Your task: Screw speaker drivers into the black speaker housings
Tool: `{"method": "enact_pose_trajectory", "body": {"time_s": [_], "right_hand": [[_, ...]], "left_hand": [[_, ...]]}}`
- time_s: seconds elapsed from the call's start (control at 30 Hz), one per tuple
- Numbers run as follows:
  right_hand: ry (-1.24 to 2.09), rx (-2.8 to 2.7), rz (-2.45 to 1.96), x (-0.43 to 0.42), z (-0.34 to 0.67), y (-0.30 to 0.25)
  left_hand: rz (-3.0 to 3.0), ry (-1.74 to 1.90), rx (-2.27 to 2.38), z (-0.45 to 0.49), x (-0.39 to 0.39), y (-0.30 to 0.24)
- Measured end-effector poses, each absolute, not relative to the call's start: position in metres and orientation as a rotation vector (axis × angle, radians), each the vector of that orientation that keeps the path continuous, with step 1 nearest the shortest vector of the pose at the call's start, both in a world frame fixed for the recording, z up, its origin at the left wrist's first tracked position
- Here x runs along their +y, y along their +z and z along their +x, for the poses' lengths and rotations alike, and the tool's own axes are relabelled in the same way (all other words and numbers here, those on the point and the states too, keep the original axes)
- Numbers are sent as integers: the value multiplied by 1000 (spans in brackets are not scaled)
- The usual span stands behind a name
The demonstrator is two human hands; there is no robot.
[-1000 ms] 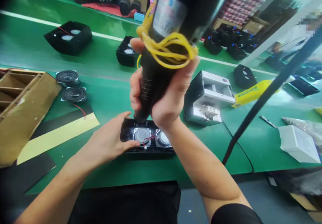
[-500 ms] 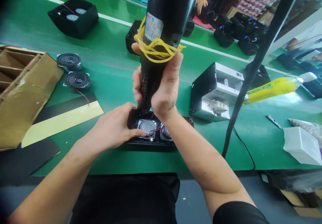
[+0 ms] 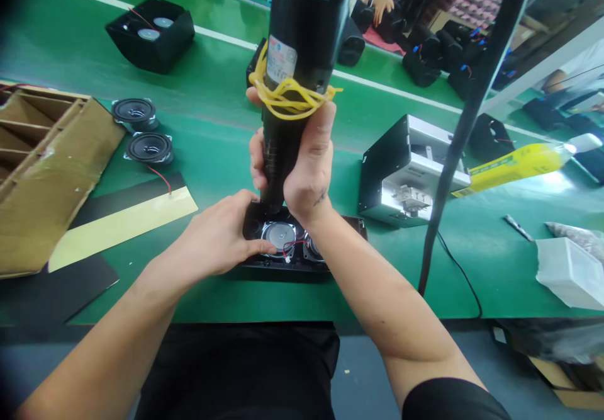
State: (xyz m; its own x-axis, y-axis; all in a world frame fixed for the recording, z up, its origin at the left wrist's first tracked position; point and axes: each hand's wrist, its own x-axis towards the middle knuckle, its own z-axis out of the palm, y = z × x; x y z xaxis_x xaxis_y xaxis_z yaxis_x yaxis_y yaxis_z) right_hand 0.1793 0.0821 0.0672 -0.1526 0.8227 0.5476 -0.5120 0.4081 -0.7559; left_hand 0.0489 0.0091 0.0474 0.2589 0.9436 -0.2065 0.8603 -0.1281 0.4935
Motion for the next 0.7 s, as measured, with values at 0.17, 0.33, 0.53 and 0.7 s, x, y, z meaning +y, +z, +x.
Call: {"method": "enact_pose_trajectory", "body": {"time_s": [0.17,0.33,0.53,0.7], "right_hand": [[1278,-1253,-373,71,180,73],[1384,-1237,-415,62,180,76],[1452,-1219,-465,59,180,78],[1507,-1263,-534,60,184,76]], "left_hand": [[2019,204,1632,50,10,53],[2045,110,1675,53,12,57],[2086,132,1666,52,13,53],[2113,116,1649,50,13,50]]}}
